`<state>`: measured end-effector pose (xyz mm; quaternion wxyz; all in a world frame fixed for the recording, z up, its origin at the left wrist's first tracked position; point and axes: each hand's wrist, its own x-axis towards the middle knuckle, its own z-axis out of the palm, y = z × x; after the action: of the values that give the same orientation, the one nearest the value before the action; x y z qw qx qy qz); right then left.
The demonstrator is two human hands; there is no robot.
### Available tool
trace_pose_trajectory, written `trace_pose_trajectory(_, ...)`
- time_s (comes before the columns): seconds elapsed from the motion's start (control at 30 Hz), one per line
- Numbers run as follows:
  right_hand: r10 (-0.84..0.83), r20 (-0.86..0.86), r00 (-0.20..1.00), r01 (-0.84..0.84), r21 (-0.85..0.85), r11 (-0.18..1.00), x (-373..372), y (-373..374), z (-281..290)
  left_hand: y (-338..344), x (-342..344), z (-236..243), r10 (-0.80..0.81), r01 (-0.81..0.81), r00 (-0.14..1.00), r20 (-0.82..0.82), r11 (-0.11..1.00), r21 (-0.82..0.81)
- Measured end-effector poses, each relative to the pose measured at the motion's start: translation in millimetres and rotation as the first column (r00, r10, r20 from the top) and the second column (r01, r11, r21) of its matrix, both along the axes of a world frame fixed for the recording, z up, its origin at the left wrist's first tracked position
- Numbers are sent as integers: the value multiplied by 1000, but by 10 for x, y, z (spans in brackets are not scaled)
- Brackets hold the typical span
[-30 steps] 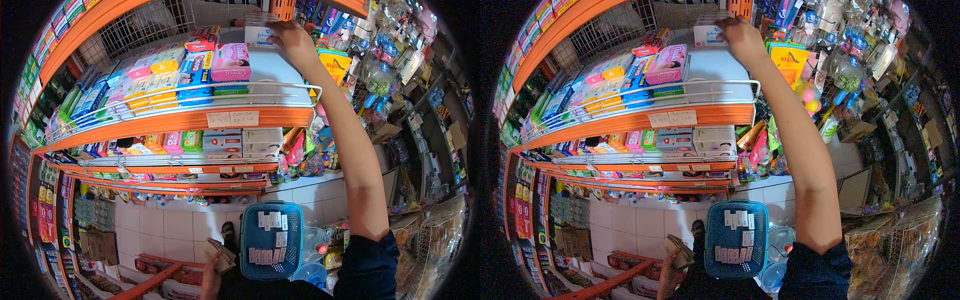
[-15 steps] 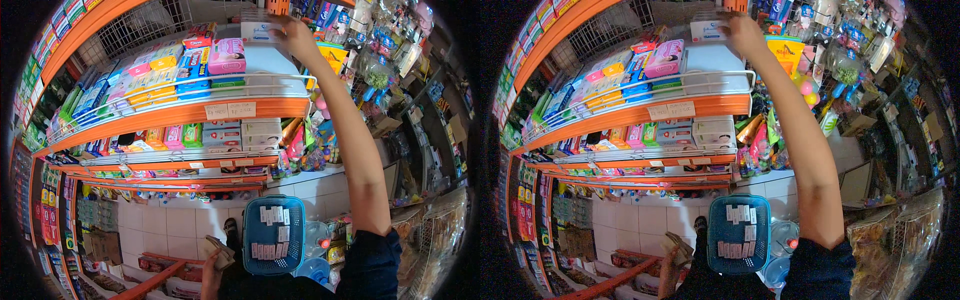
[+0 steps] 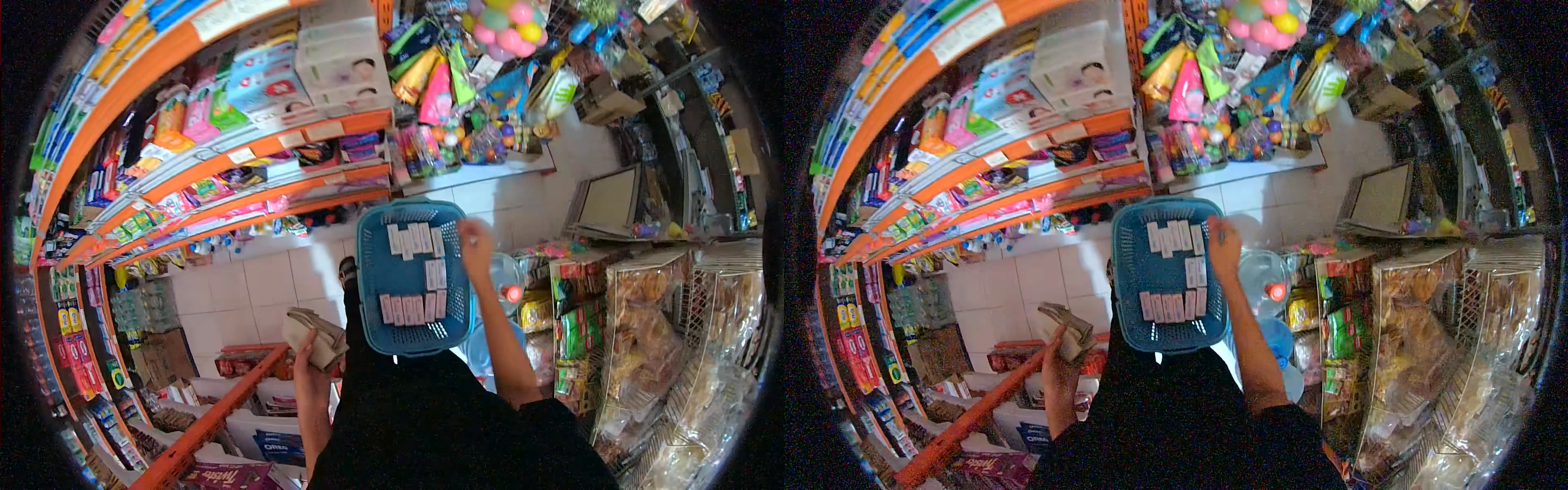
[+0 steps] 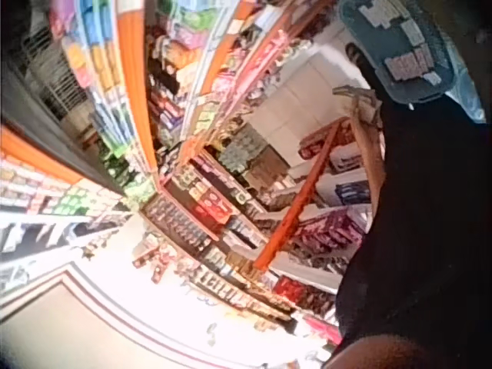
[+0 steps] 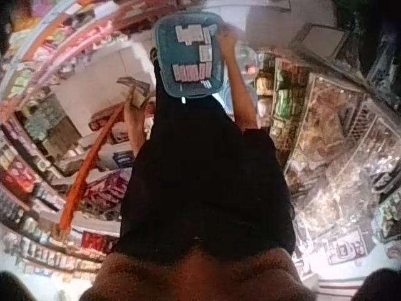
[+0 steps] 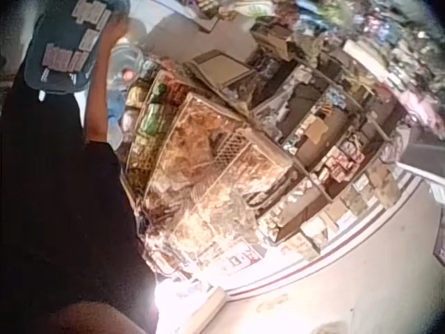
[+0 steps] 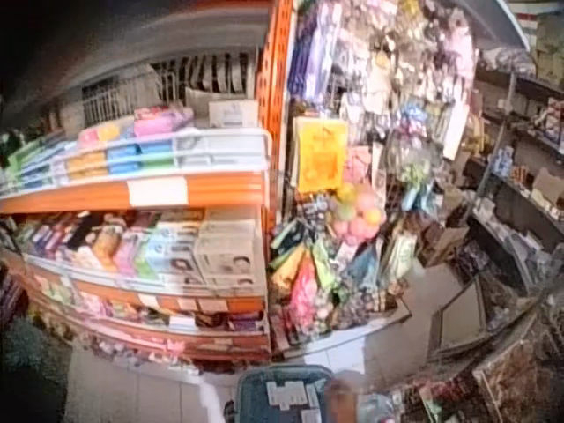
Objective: The person repeatedly wipes small white boxes with a cloth while standing in a store aisle. They pick up boxes from a blue basket, wipe them, and place them on a shelf, repeating this cycle throughout the clip.
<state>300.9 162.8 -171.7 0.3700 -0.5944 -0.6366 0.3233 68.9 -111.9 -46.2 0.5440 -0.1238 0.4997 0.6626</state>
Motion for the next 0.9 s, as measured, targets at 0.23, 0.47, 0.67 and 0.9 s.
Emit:
trace_pose_trajectory(0.23, 332, 385, 861, -129, -467, 875, 284, -931, -1624, -341, 266, -63, 51, -57, 998, -32, 979, -195)
trace_pose_trajectory(0.47, 257, 757, 600, -25, -304, 952, -133, -1029, -1861, -564, 282, -49, 235, -217, 965, 113, 965, -150)
trace_pose_trajectory(0.67, 137, 694, 706, -64, -130, 989, -305, -1266, -2148, -592, 387, -51, 349, -311, 922, 169, 925, -219)
trace_pose_trajectory(0.9, 170, 779, 603, -1, -212, 977, -404, -1189, -2205, -609, 371, -108, 354, -316, 918, 177, 926, -208)
